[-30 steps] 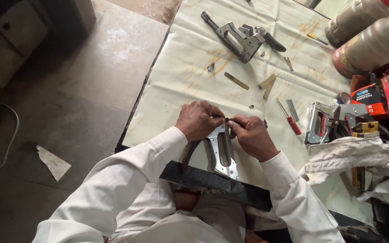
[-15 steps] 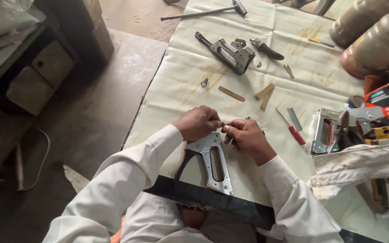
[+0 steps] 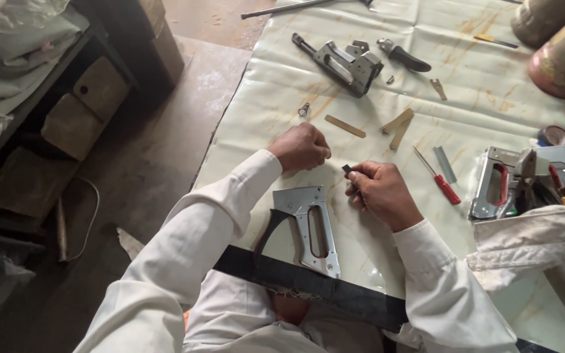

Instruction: Examining, opening a box of staples, and attempting to repair a manual staple gun on a workbench.

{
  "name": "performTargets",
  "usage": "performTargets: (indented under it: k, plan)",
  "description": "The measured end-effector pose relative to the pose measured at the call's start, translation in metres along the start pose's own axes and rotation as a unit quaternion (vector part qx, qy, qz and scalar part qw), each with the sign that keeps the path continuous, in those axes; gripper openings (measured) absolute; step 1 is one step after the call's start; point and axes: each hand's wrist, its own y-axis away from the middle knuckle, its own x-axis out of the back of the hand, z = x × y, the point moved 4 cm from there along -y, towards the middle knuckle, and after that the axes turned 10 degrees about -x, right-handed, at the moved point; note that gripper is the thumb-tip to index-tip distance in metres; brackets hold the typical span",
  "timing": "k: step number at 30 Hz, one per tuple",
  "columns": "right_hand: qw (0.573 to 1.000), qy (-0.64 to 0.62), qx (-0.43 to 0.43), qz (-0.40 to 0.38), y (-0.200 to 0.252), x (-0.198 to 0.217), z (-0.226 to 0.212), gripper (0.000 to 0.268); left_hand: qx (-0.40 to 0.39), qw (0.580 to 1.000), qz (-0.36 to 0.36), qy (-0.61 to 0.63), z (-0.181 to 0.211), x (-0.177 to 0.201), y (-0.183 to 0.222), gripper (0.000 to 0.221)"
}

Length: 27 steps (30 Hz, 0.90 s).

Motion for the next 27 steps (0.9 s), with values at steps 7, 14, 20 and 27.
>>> performTargets:
  k: [7, 14, 20, 27]
  plan:
    - [0.998, 0.050, 0.010, 0.031, 0.010, -0.003, -0.011, 0.020, -0.041, 0.999, -0.012, -0.004, -0.007, 0.010, 0.015, 0.022]
    - [0.998, 0.048, 0.023, 0.033, 0.012, -0.003, -0.012, 0.021, -0.094, 0.990, -0.084, -0.057, 0.015, 0.006, 0.055, 0.027]
    - [0.996, 0.036, 0.009, 0.076, 0.016, 0.017, -0.021, 0.020, -0.079, 0.991, -0.045, -0.095, 0.022, 0.004, 0.042, 0.020]
    - [0.990, -0.053, 0.045, 0.120, -0.003, 0.062, -0.011, 0.020, -0.084, 0.988, 0.080, -0.104, 0.023, -0.011, -0.027, 0.015]
